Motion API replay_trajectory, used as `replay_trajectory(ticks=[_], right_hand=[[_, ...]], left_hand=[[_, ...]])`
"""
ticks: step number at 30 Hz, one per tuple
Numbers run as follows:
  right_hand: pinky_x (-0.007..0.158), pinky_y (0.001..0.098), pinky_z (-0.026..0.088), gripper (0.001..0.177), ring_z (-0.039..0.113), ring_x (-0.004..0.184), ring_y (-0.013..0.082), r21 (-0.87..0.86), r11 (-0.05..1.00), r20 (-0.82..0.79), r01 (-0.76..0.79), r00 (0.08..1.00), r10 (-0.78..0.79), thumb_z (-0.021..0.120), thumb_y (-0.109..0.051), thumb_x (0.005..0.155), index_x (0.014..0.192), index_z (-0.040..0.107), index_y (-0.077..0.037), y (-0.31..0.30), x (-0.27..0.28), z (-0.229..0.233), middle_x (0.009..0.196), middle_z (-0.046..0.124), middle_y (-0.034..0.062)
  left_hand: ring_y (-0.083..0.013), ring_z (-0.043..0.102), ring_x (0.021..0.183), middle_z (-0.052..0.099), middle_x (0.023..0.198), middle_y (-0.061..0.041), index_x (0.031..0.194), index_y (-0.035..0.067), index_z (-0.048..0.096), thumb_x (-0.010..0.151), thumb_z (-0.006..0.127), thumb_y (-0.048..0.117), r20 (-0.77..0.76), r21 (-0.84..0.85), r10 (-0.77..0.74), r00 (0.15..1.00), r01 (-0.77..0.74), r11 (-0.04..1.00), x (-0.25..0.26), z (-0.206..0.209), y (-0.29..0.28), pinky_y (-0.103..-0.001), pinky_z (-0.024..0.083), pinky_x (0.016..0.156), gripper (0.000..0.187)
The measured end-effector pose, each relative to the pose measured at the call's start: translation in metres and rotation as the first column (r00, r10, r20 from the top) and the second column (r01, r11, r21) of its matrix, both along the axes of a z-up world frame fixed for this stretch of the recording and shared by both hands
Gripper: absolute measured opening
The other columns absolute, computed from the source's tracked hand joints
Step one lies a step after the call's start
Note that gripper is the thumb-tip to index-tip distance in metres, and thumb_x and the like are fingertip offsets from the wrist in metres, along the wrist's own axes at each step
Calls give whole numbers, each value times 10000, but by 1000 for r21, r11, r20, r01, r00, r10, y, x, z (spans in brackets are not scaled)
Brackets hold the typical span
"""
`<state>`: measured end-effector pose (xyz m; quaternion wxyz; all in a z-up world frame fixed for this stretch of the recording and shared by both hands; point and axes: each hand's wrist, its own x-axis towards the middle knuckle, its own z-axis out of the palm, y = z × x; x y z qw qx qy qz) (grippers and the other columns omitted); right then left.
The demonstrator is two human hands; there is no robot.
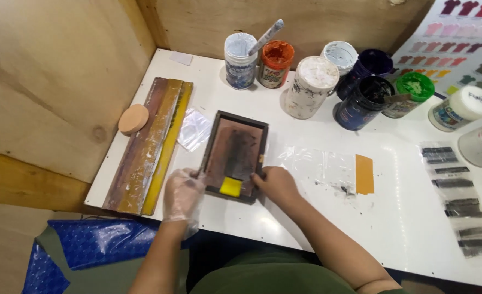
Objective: The person uses a yellow sponge to apply dark paint onto a rectangular frame, spreading it evenly across the surface. They then handle several small plastic bags containing black items, placing them on the table before returning to continue applying paint to the frame.
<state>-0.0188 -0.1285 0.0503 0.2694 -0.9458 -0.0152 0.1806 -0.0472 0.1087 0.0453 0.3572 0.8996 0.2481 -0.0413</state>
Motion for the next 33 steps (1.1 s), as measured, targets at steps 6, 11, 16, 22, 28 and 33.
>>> replay_trajectory(ticks=[6,11,16,22,28,33], right_hand=[[765,462,577,422,756,869,374,-74,991,27,112,994,-110,608,-441,943,903,778,-56,-41,7,-3,758,756,159],[684,393,566,370,755,733,320,-71,991,29,113,993,-112,596,-353,968,906,782,-38,-50,16,-5,680,730,139],[665,373,556,379,744,689,297,-78,994,12,72,997,-71,581,-338,987,901,777,-25,-44,18,-3,655,718,136],[660,375,536,398,737,697,308,-105,994,32,34,999,-31,560,-326,1004,977,772,10,-43,24,-4,683,720,166],[666,379,537,420,739,709,307,-127,991,11,31,999,-30,538,-341,1013,1011,770,9,-45,24,-5,695,722,160],[698,404,551,459,747,754,334,-111,994,13,13,1000,-12,475,-348,1041,1061,761,10,-47,20,-6,736,735,174]], left_hand=[[-301,763,908,774,851,-80,938,208,810,814,734,410,35,-54,-94,995,96,994,37,-61,-39,-436,637,741,249],[-484,718,974,765,911,-267,1001,10,801,821,755,277,160,-20,-181,970,187,982,29,-52,-52,-560,612,776,325],[-369,747,935,764,884,-151,952,120,798,817,751,417,190,90,-102,976,87,992,40,-122,-47,-446,623,726,330],[-377,734,989,744,977,-199,1004,55,790,890,666,388,362,659,-261,895,-48,750,42,-176,-59,-383,597,771,372],[-463,728,858,735,867,-268,885,-11,780,858,733,285,460,527,-392,797,110,843,31,-134,-49,-498,596,672,301],[-390,728,774,721,797,-191,755,50,752,862,732,298,482,539,-337,809,30,842,37,-144,-51,-452,582,644,270]])
